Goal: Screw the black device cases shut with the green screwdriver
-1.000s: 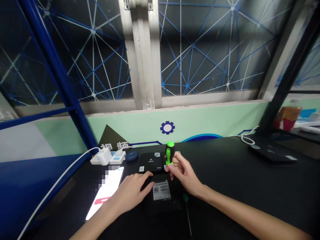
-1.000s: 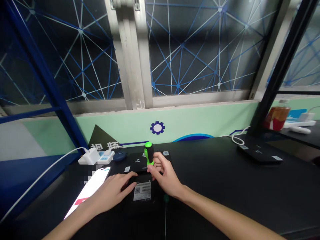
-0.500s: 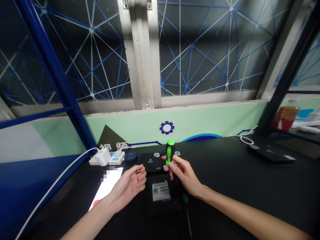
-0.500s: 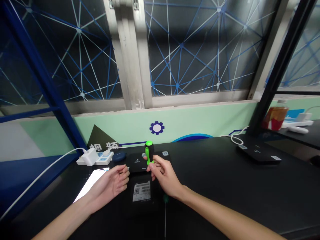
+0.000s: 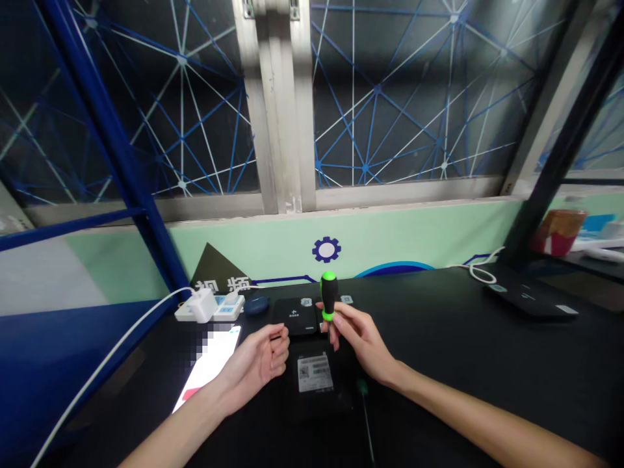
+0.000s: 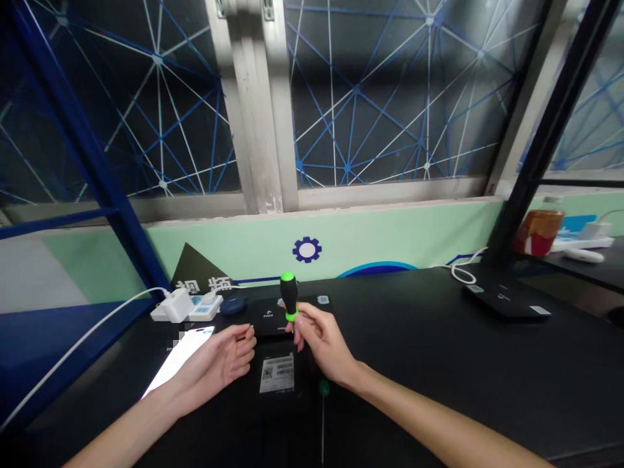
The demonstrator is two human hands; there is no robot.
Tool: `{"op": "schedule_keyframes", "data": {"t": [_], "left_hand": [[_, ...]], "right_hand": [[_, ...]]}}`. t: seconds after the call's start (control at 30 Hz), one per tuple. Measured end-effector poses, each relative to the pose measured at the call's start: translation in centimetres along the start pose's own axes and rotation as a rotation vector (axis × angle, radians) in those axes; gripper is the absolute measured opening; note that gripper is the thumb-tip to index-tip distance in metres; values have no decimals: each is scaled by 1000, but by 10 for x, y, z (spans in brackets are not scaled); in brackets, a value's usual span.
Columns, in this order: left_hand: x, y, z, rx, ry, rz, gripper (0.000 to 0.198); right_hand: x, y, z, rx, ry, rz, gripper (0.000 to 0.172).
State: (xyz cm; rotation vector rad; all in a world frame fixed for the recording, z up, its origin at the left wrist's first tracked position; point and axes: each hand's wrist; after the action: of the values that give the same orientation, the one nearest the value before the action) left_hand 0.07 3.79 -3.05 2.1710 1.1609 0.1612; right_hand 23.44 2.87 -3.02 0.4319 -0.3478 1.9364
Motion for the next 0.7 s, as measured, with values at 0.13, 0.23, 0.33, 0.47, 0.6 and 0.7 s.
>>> {"op": "schedule_keyframes", "data": {"t": [0.13, 0.23, 0.33, 0.47, 0.6, 0.7], "left_hand": [[0, -2, 1, -4, 0, -3, 21], [-1, -1, 0, -10, -5, -3, 20], [-1, 0, -1, -15, -6, 3, 21], [-1, -1, -1, -26, -3, 20, 21], [0, -3, 0, -27, -4, 26, 21], [0, -4, 0, -20, -13, 38, 22]], "right_hand": [[1, 0, -5, 56, 27, -35, 23], [1, 1, -8, 77, 45, -66, 27], [1, 2, -5, 78, 40, -68, 29], [1, 1, -1, 38, 31, -36, 27], [1, 1, -3, 59, 37, -45, 27], [1, 1, -7, 90, 44, -48, 28]]}}
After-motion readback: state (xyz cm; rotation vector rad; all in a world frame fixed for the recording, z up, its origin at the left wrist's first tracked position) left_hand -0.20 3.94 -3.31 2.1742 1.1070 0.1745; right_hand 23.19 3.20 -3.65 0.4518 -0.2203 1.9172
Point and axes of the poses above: each hand's wrist, its own x-axis towards the middle knuckle, its own y-axis out of the palm, z = x × y, and after that the axes turned 5 degrees about z, right-handed
